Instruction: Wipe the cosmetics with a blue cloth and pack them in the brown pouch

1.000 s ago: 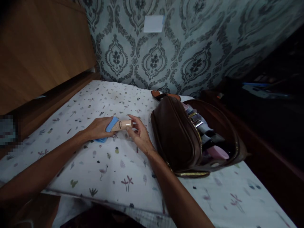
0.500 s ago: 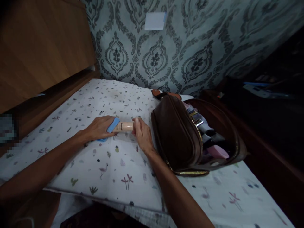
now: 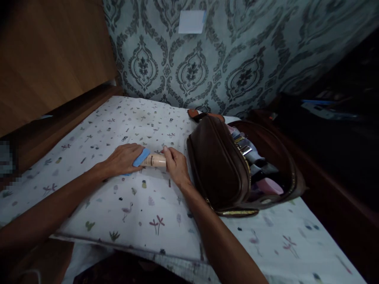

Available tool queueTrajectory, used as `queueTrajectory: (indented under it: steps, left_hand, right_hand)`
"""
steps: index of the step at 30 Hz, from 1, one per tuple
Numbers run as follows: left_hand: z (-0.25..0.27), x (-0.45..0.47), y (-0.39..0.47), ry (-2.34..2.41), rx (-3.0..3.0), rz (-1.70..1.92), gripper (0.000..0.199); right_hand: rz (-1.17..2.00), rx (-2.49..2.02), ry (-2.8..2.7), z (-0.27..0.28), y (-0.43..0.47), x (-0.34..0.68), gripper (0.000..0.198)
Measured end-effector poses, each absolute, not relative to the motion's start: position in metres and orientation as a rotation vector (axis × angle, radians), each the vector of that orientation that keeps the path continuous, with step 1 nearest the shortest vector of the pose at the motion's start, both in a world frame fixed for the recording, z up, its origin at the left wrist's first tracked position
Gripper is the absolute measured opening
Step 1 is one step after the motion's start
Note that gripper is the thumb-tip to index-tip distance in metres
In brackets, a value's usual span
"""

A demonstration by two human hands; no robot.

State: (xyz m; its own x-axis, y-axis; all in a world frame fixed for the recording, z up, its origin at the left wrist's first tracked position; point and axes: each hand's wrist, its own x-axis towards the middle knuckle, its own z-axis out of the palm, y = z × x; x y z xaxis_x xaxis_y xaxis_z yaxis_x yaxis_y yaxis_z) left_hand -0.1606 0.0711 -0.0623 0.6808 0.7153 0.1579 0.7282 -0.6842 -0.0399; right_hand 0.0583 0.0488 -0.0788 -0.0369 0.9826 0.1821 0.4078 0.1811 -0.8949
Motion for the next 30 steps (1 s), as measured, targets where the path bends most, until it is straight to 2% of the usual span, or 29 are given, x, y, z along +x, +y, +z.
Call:
queueTrajectory:
  steps: [3, 7, 12, 15, 19, 23, 27, 30]
  left_hand:
    - [-0.062, -0.162, 0.071, -1.159, -2.73, -0.225, 0.027]
    - [-0.065, -0.164, 0.073, -1.161, -2.653, -0.239, 0.034]
    - [-0.067, -0.15, 0.063, -1.101, -2.638, -0.348, 0.044]
    - [-0.064, -0.142, 0.057, -1.085, -2.672, -0.353, 0.043]
    - [-0.058, -0.153, 0.063, -1.191, -2.723, -0.332, 0.038]
    - [-0.057, -0.177, 0.081, -1.36, -2.72, -0.346, 0.046]
    - [-0.058, -0.194, 0.095, -1.452, -2.845, -0.567, 0.047]
    - [-0.056, -0.197, 0.097, -1.548, -2.968, -0.879, 0.041]
  right_hand:
    - [0.946, -1.337, -1.548, -0.081, 0.05, 0.057, 0.068]
    - [1.032, -1.259, -1.62, -0.083, 0.048, 0.054, 0.057]
    - [1.03, -1.205, -1.638, -0.081, 0.039, 0.046, 0.045]
    - [1.008, -1.167, -1.65, -0.08, 0.033, 0.042, 0.043]
    - [0.967, -1.163, -1.614, -0.074, 0.033, 0.044, 0.042]
    - [0.901, -1.174, -1.485, -0.072, 0.038, 0.051, 0.039]
    - [0.928, -1.158, -1.381, -0.073, 0.043, 0.053, 0.04]
    - [1.038, -1.136, -1.272, -0.074, 0.044, 0.051, 0.045]
